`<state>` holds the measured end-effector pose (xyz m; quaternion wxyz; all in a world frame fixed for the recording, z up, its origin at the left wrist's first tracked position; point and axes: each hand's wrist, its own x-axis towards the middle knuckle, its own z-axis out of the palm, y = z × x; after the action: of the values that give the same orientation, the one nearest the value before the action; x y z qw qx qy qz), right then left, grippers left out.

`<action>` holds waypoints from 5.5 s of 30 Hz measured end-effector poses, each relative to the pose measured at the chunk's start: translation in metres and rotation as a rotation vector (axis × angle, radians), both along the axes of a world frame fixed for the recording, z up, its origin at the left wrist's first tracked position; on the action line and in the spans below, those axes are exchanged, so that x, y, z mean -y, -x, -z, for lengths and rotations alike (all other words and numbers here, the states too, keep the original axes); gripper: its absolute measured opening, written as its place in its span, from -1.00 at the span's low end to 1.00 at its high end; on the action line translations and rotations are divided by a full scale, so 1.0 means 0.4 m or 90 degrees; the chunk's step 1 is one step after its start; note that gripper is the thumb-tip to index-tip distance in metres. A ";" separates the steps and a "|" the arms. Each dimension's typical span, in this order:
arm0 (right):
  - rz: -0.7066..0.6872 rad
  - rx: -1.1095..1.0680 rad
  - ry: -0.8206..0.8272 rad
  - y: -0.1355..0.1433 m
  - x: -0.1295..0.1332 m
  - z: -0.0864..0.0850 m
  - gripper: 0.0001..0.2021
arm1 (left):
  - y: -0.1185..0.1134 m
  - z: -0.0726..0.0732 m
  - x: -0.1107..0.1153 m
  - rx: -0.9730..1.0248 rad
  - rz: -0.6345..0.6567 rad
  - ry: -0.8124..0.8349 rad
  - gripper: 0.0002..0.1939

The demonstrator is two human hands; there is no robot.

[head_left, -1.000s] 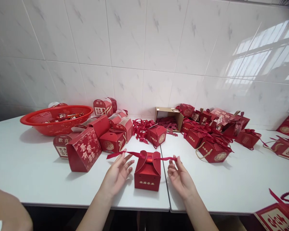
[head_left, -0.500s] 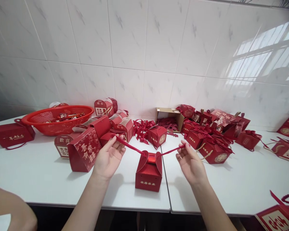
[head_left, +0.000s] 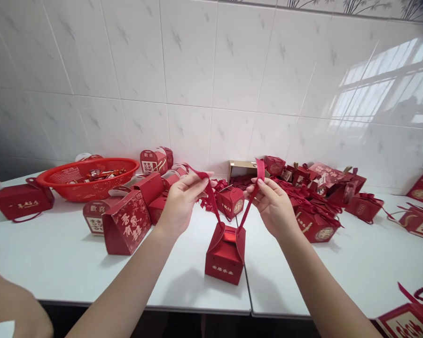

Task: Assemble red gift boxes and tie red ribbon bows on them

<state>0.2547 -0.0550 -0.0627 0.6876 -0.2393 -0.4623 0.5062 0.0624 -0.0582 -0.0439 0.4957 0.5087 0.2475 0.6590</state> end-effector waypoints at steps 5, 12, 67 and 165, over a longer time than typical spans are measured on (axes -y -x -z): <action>-0.029 0.000 -0.022 0.008 -0.005 -0.026 -0.81 | -0.021 -0.026 0.000 -0.033 0.048 -0.001 -0.84; -0.036 0.018 -0.014 0.004 0.006 -0.050 -0.85 | -0.030 -0.049 0.026 -0.046 0.076 -0.027 -0.82; 0.458 0.523 -0.312 -0.059 0.058 0.114 -0.81 | 0.095 0.055 0.159 -0.764 -0.333 -0.163 -0.74; -0.261 0.633 0.036 -0.017 0.054 0.146 -0.91 | 0.009 0.244 0.090 -0.687 0.029 -0.310 -0.72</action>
<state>0.2615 -0.0767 -0.1210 0.2661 -0.3737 -0.7553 0.4679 0.0588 -0.0943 -0.1414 0.1826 0.8761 0.2956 0.3342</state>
